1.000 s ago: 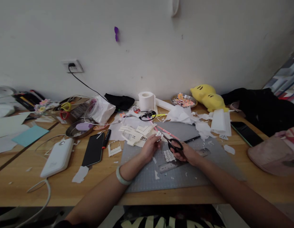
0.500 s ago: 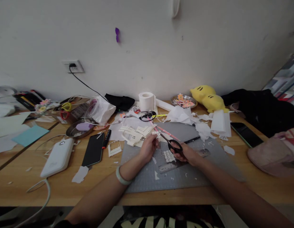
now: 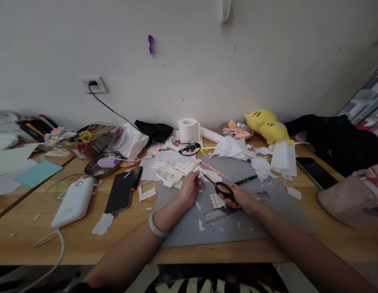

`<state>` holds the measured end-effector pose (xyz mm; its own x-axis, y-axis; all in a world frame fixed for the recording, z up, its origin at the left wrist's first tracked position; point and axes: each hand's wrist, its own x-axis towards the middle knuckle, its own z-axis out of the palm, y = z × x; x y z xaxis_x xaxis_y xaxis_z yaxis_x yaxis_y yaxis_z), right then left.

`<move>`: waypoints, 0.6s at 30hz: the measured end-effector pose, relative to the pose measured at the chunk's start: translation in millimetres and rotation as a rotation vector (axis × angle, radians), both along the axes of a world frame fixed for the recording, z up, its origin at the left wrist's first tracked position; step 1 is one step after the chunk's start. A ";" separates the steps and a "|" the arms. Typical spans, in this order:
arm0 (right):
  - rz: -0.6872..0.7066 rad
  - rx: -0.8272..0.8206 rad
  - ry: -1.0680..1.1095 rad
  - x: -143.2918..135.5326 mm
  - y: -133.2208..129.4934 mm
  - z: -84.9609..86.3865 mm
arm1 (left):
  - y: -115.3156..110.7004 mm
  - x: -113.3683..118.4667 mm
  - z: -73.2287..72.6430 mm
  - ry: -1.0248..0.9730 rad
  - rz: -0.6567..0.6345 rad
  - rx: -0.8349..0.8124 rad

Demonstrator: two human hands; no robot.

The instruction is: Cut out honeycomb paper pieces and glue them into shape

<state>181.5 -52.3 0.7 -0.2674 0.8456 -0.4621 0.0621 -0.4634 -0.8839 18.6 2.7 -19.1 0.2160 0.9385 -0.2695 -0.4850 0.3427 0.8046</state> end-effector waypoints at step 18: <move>-0.008 0.011 0.042 -1.8 -1.2 -0.5 | -6.2 0.5 1.6 0.145 -0.228 0.130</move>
<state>179.6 -53.4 0.2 -0.2794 0.8529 -0.4409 0.0208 -0.4537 -0.8909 19.2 -3.5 -17.5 0.3930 0.8990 -0.1934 -0.2841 0.3188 0.9043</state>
